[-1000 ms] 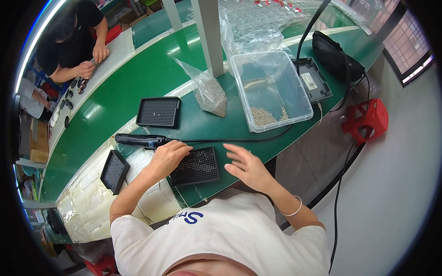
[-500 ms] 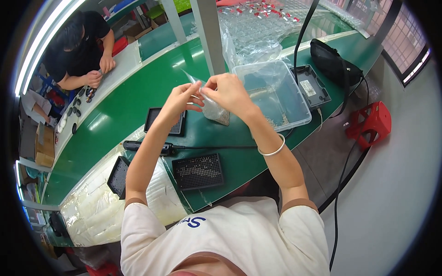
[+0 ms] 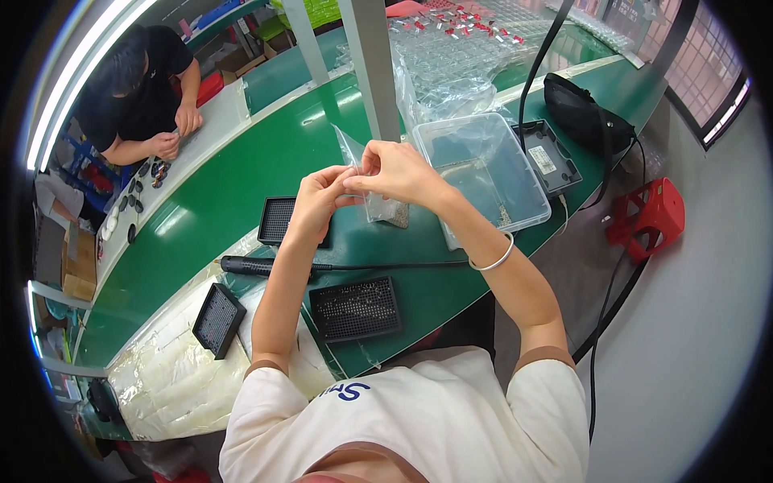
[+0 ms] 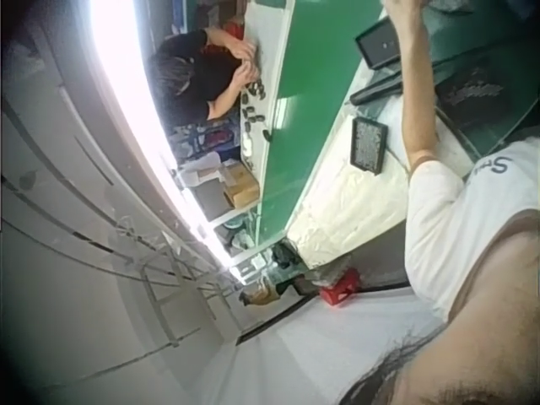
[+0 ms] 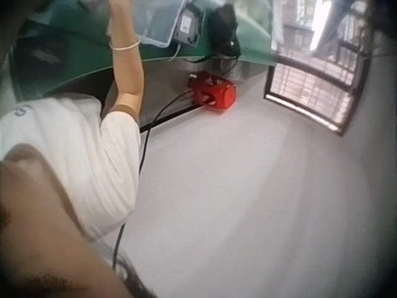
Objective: The person sorts small metallic components by hand, placing them from a plastic tray into a plastic bag.
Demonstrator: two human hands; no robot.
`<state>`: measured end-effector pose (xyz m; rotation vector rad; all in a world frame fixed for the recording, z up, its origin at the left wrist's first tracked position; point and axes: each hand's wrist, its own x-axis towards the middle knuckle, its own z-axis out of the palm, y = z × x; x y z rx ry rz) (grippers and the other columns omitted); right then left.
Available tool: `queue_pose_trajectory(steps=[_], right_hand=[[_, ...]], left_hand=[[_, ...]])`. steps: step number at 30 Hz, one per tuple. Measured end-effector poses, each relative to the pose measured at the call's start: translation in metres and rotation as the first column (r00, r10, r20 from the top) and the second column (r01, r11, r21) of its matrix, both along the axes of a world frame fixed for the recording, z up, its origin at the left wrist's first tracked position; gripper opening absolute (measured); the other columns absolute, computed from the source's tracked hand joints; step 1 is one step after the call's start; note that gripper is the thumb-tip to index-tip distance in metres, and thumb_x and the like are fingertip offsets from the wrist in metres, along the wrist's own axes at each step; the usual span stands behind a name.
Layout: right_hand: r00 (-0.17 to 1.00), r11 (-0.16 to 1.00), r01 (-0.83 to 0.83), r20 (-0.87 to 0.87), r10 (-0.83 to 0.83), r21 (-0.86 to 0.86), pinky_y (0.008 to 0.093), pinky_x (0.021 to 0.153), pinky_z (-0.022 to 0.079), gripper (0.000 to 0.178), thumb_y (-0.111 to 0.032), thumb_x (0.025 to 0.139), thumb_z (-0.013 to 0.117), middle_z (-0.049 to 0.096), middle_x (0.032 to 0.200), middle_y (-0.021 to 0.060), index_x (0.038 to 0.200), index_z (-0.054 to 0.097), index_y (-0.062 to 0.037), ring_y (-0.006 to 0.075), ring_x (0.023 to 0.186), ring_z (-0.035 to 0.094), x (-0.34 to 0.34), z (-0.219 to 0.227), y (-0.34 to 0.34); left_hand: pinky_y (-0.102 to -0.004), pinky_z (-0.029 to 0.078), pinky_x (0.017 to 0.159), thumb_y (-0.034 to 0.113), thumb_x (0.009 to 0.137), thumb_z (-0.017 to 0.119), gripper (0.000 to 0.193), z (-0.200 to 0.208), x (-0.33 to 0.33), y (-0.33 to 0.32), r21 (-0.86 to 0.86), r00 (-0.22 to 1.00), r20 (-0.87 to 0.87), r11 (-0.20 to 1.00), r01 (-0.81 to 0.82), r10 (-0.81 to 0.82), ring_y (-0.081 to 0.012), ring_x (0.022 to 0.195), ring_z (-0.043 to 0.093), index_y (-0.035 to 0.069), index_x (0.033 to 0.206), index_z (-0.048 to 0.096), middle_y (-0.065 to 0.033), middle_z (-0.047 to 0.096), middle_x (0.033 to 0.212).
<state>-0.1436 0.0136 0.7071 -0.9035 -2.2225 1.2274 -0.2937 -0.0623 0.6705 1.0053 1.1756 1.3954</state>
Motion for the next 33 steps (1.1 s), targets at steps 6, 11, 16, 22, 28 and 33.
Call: queue_pose_trajectory(steps=[6, 11, 16, 22, 28, 33], right_hand=[[0.999, 0.994, -0.004, -0.049, -0.001, -0.110, 0.0236, 0.048, 0.049, 0.033, -0.030, 0.082, 0.065, 0.058, 0.066, 0.0047, 0.073, 0.053, -0.0003, 0.0111, 0.056, 0.059, 0.000, 0.001, -0.003], [0.995, 0.985, -0.096, -0.027, 0.093, -0.143, 0.0252, 0.054, 0.051, 0.029, -0.026, 0.088, 0.056, 0.059, 0.069, 0.0040, 0.075, 0.053, -0.0003, 0.0105, 0.062, 0.060, 0.006, -0.003, -0.001], [0.977, 0.944, -0.165, -0.177, 0.117, -0.285, 0.0261, 0.059, 0.052, 0.027, -0.024, 0.091, 0.051, 0.059, 0.073, 0.0035, 0.077, 0.053, -0.0004, 0.0091, 0.069, 0.059, 0.007, -0.008, 0.003], [0.990, 0.992, -0.063, -0.135, 0.049, -0.109, 0.0242, 0.054, 0.048, 0.021, -0.014, 0.086, 0.053, 0.057, 0.063, 0.0014, 0.069, 0.052, -0.0009, 0.0087, 0.058, 0.057, 0.001, -0.013, 0.004], [0.967, 0.992, 0.123, -0.225, -0.122, -0.006, 0.0239, 0.049, 0.046, 0.018, -0.011, 0.079, 0.056, 0.056, 0.057, 0.0038, 0.066, 0.053, 0.0002, 0.0092, 0.051, 0.058, 0.017, -0.013, 0.011], [0.930, 0.960, 0.280, -0.246, -0.272, -0.003, 0.0231, 0.051, 0.046, 0.020, -0.011, 0.081, 0.055, 0.055, 0.057, 0.0028, 0.066, 0.052, 0.0005, 0.0081, 0.053, 0.058, 0.016, -0.007, 0.015]], left_hand=[[-0.0255, 0.053, 0.063, 0.017, 0.084, 0.064, 0.021, -0.007, 0.003, -0.002, 0.018, 0.999, -0.040, 0.999, 0.032, -0.031, -0.0123, 0.068, 0.062, -0.004, 0.086, 0.065, -0.0091, 0.065, 0.076], [-0.0255, 0.051, 0.061, 0.017, 0.079, 0.069, 0.019, -0.012, 0.005, -0.003, -0.035, 0.998, -0.006, 0.997, 0.065, -0.065, -0.0121, 0.066, 0.060, -0.001, 0.078, 0.062, -0.0077, 0.064, 0.076], [-0.0254, 0.049, 0.063, 0.016, 0.088, 0.059, 0.017, -0.019, 0.000, 0.005, -0.039, 0.910, 0.341, 0.964, 0.264, -0.235, -0.0106, 0.068, 0.058, 0.006, 0.075, 0.054, -0.0038, 0.060, 0.076], [-0.0242, 0.048, 0.051, 0.011, 0.087, 0.054, 0.015, -0.015, 0.004, 0.002, 0.097, 0.999, -0.044, 0.995, 0.003, 0.002, -0.0090, 0.062, 0.056, 0.005, 0.074, 0.049, -0.0033, 0.058, 0.072], [-0.0235, 0.045, 0.043, 0.006, 0.075, 0.055, 0.020, -0.008, -0.017, 0.005, 0.137, 0.907, -0.304, 0.955, -0.262, 0.292, -0.0096, 0.046, 0.054, 0.003, 0.060, 0.042, -0.0031, 0.051, 0.050], [-0.0281, 0.045, 0.049, 0.004, 0.069, 0.060, 0.015, 0.023, -0.029, -0.016, 0.265, 0.605, -0.690, 0.917, -0.299, 0.397, -0.0164, 0.050, 0.056, 0.000, 0.063, 0.046, -0.0075, 0.052, 0.052]])
